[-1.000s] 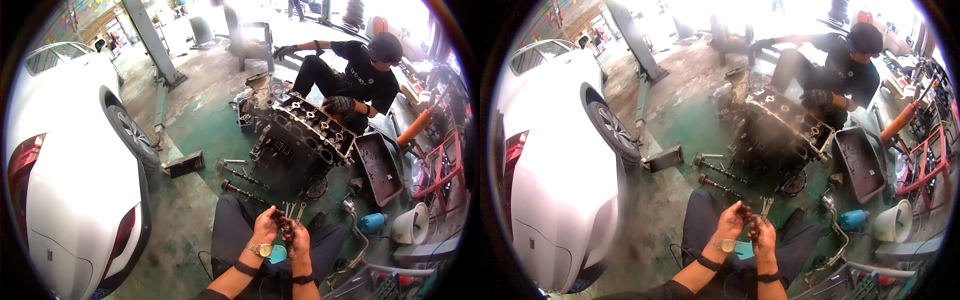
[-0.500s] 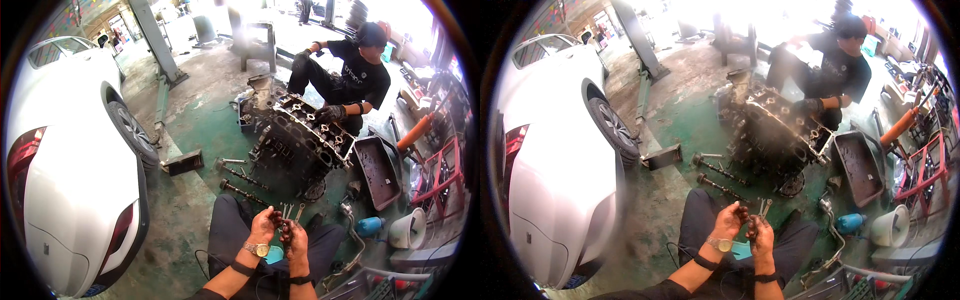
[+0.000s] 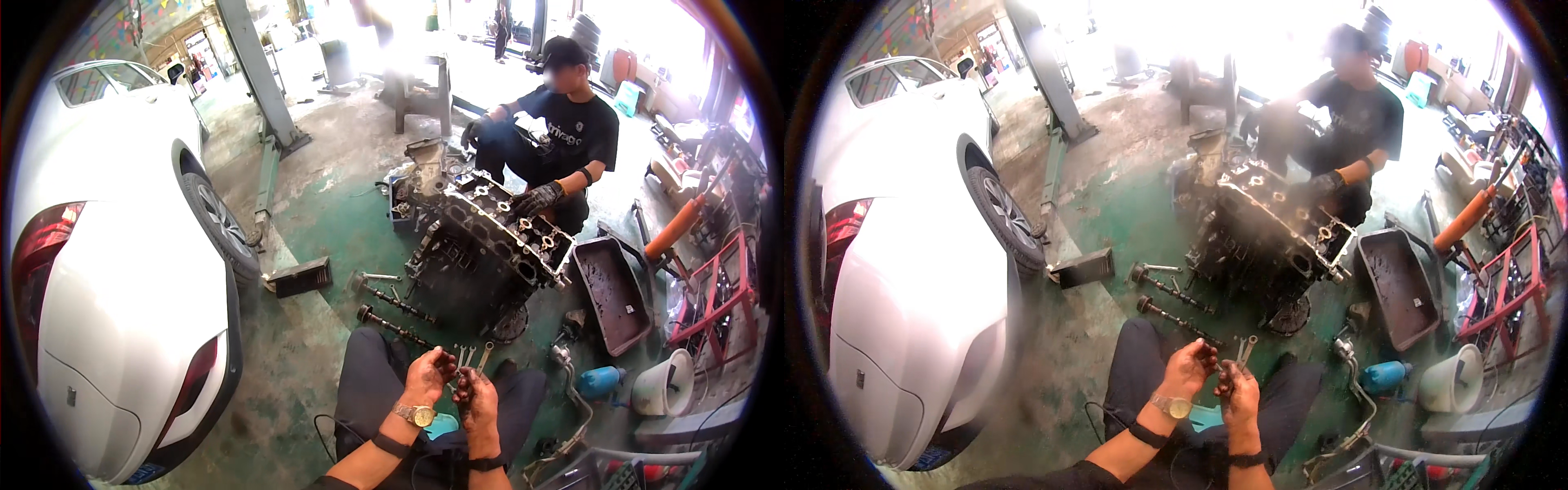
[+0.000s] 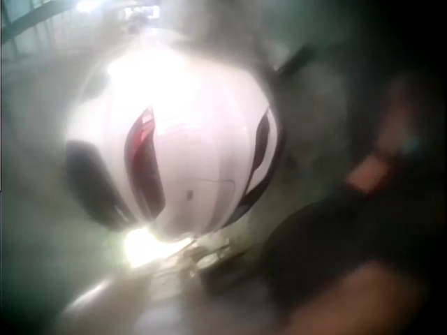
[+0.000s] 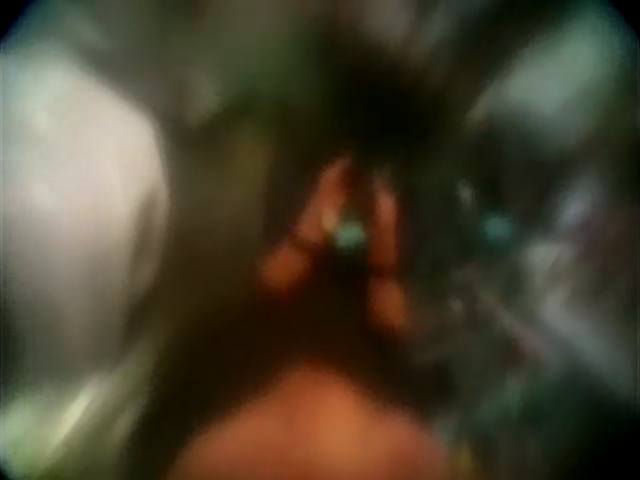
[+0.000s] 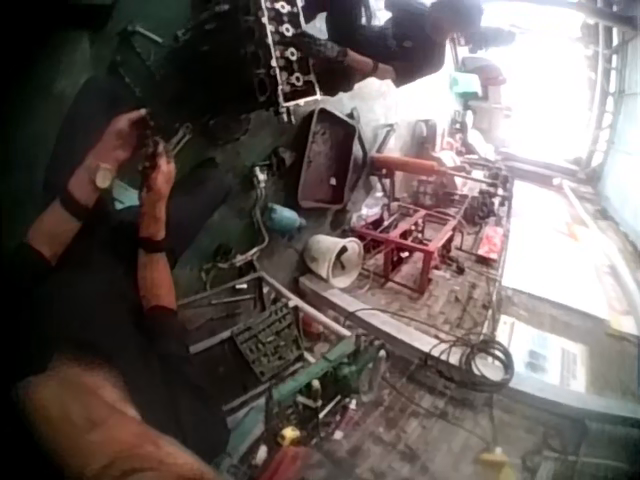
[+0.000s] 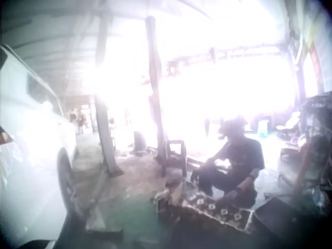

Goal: The person holds and inspects small metal bolts and components by hand while other people work on a disassembled engine block in a garage.

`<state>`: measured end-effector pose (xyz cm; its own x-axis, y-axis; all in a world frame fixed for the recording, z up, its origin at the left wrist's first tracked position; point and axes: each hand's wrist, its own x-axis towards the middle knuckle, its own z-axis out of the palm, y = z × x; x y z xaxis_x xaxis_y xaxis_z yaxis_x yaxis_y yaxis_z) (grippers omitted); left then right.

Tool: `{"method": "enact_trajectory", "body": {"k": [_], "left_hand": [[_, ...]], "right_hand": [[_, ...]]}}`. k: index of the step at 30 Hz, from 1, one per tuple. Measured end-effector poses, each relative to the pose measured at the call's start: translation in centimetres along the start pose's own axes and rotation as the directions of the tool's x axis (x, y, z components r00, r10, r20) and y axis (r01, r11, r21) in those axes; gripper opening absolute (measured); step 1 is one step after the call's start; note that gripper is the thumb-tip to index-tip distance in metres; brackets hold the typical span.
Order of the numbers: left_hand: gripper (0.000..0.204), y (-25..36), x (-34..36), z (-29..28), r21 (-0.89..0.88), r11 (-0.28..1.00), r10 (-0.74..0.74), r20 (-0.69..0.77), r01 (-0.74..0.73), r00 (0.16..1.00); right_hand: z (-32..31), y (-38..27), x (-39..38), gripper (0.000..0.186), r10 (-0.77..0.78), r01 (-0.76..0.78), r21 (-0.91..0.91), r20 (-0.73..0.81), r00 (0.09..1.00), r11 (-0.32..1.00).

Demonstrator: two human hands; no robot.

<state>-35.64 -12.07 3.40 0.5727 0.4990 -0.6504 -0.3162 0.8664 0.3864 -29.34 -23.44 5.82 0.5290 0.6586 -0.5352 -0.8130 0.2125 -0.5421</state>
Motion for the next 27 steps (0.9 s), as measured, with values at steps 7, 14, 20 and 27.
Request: {"method": "enact_trajectory", "body": {"k": [7,14,20,27], "left_hand": [[0.018,0.2,-0.5,-0.3,-0.021,1.0,0.002,0.038,-0.002,0.999],[0.02,0.9,-0.6,-0.4,-0.015,1.0,-0.017,0.036,0.018,0.999],[0.022,3.3,-0.5,-1.2,-0.108,0.994,0.029,0.038,-0.024,0.999],[0.024,5.6,-1.1,-1.9,-0.215,0.976,0.022,-0.033,-0.029,0.999]], "right_hand": [[0.1,0.2,-0.2,0.018,-0.018,0.018,-0.004,0.022,1.0,1.0],[-0.1,-0.3,-0.9,0.017,-0.007,0.007,0.007,-0.008,1.0,1.0],[-1.0,-0.5,-1.5,0.019,-0.061,0.061,-0.007,0.009,0.998,0.998],[-1.3,-0.2,-1.4,0.019,-0.023,0.023,0.024,-0.008,1.0,0.999]]}}
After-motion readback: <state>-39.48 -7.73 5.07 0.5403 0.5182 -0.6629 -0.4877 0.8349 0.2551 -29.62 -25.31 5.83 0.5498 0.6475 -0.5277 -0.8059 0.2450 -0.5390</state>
